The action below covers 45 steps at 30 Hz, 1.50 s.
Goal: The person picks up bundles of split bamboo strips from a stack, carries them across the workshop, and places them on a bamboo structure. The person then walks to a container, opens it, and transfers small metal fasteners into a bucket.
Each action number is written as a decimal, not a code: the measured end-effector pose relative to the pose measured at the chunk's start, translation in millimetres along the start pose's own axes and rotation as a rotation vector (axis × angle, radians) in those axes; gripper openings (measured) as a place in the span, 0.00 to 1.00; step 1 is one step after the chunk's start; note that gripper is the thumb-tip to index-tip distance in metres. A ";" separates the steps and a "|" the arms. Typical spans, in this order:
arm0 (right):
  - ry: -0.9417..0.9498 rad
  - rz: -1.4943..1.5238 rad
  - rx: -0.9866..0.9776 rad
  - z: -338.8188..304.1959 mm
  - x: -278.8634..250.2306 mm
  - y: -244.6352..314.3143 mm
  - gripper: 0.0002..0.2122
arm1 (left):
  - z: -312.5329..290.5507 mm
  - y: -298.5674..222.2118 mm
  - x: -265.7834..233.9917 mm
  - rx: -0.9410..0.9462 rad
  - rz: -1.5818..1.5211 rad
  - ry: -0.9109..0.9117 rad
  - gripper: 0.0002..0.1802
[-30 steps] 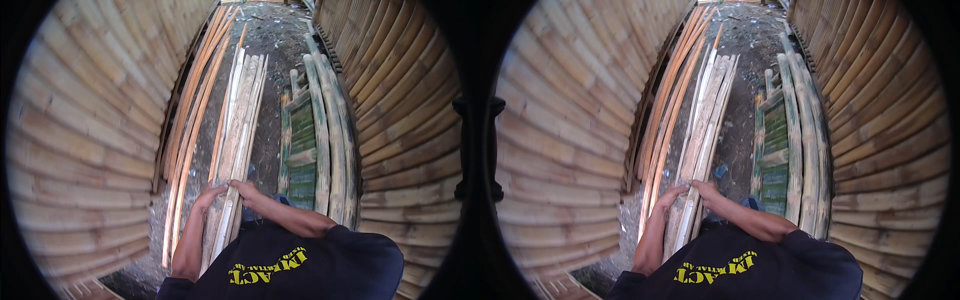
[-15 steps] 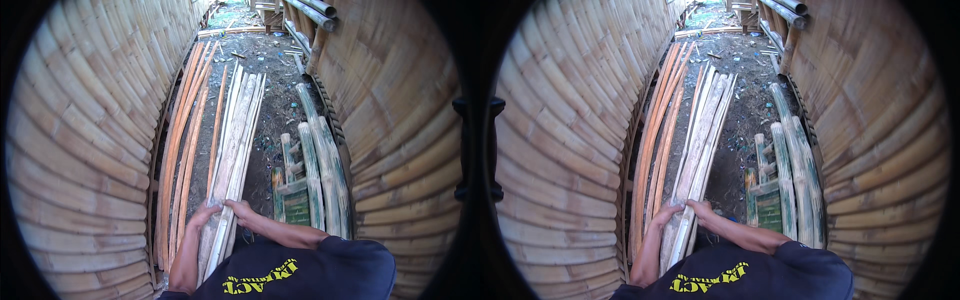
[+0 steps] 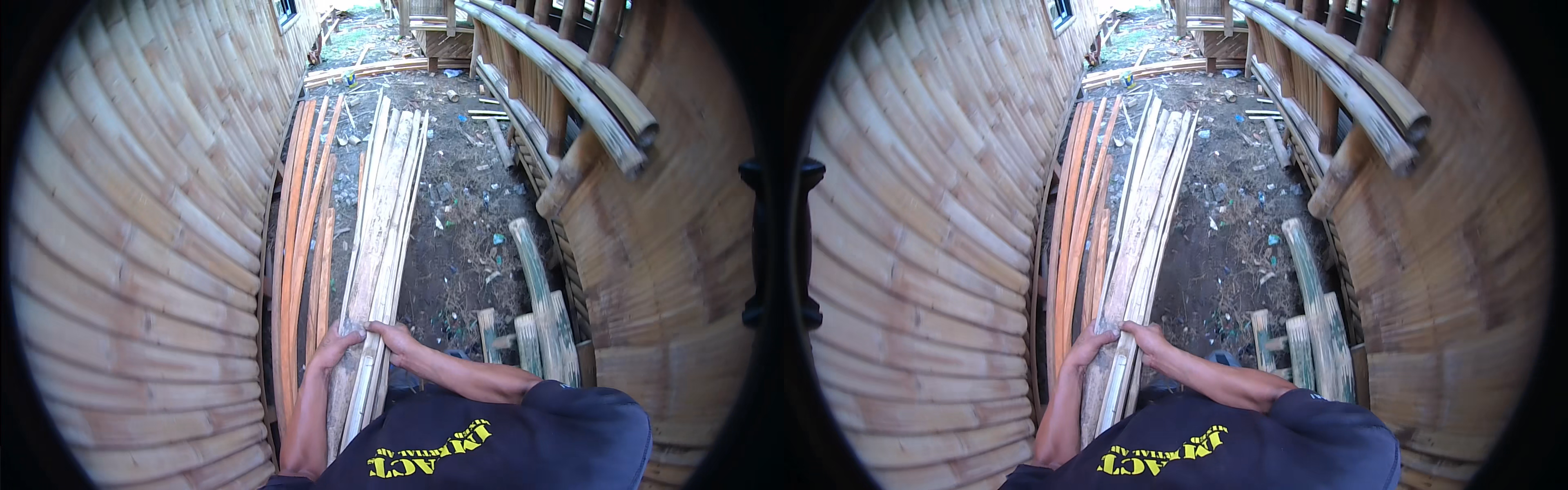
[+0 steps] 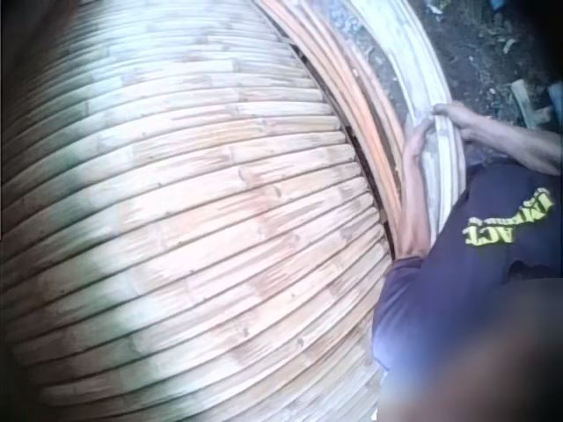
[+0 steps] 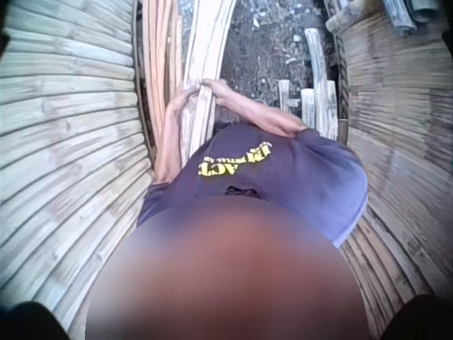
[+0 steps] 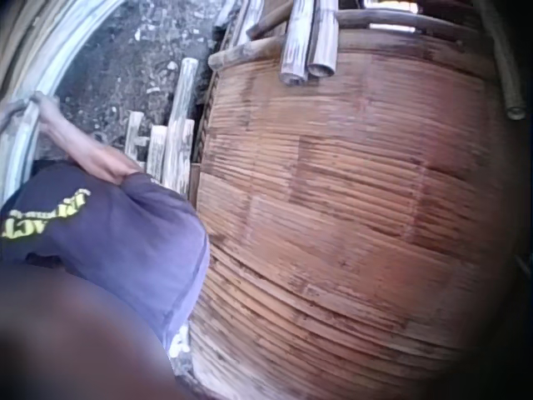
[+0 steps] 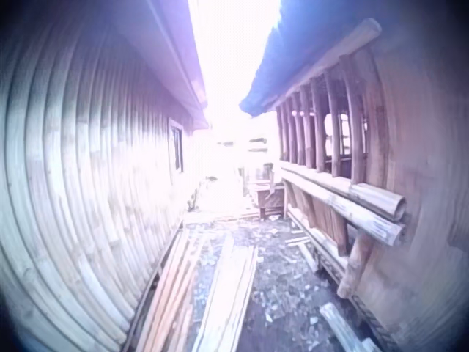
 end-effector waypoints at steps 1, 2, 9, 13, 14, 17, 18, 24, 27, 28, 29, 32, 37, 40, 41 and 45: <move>0.021 0.010 -0.024 19.2 13.3 35.3 0.17 | 31.0 -25.4 -4.4 0.002 -0.015 0.013 0.31; 0.019 -0.004 -0.041 41.9 20.4 74.7 0.17 | 70.2 -49.8 -6.7 0.030 -0.030 0.024 0.31; 0.040 -0.063 -0.049 264.0 44.5 274.4 0.19 | 342.6 -150.4 -80.0 0.089 0.108 0.050 0.33; 0.074 -0.061 -0.046 387.4 65.9 400.4 0.21 | 498.7 -225.3 -105.8 0.086 0.146 -0.003 0.35; 0.069 -0.056 -0.024 412.0 72.3 433.9 0.21 | 530.9 -249.3 -110.4 0.112 0.163 -0.019 0.37; 0.127 -0.032 0.007 478.3 105.2 520.3 0.21 | 616.9 -314.0 -138.7 0.050 0.016 -0.029 0.38; 0.173 -0.002 -0.021 505.9 119.7 551.4 0.21 | 650.6 -341.5 -146.9 0.119 -0.006 -0.021 0.37; 0.197 -0.030 -0.028 716.5 179.0 723.5 0.23 | 887.3 -463.7 -232.6 0.133 0.092 -0.057 0.38; 0.166 -0.031 -0.123 817.4 223.2 825.9 0.22 | 1000.5 -542.8 -279.3 0.133 0.176 -0.088 0.38; 0.149 -0.024 -0.099 844.8 233.5 855.0 0.22 | 1035.3 -563.0 -292.6 0.091 0.128 -0.081 0.39; 0.147 -0.020 0.018 872.4 242.7 879.5 0.22 | 1066.7 -582.8 -305.2 0.065 0.094 -0.084 0.39; 0.193 0.018 -0.031 934.8 281.7 962.7 0.23 | 1147.2 -655.2 -329.7 0.127 0.098 -0.081 0.42; 0.219 0.007 -0.081 1081.9 335.4 1107.4 0.24 | 1324.8 -755.6 -395.5 0.140 0.157 -0.124 0.44; 0.248 -0.018 -0.077 1187.1 380.5 1211.0 0.25 | 1437.1 -827.2 -440.8 0.162 0.201 -0.154 0.46; 0.205 -0.040 -0.117 1210.2 391.0 1236.1 0.26 | 1473.2 -851.5 -450.0 0.190 0.175 -0.134 0.46; 0.262 0.008 -0.097 1299.5 449.2 1356.4 0.23 | 1583.5 -953.2 -491.5 0.157 0.160 -0.155 0.42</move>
Point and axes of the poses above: each hand's wrist, its own z-axis towards the middle knuckle, its own x-axis out of the palm, y = z × x, the point moved 7 cm from there along z, towards the middle knuckle, and after that the axes turned 7 degrees about y, right-handed, at the moved point
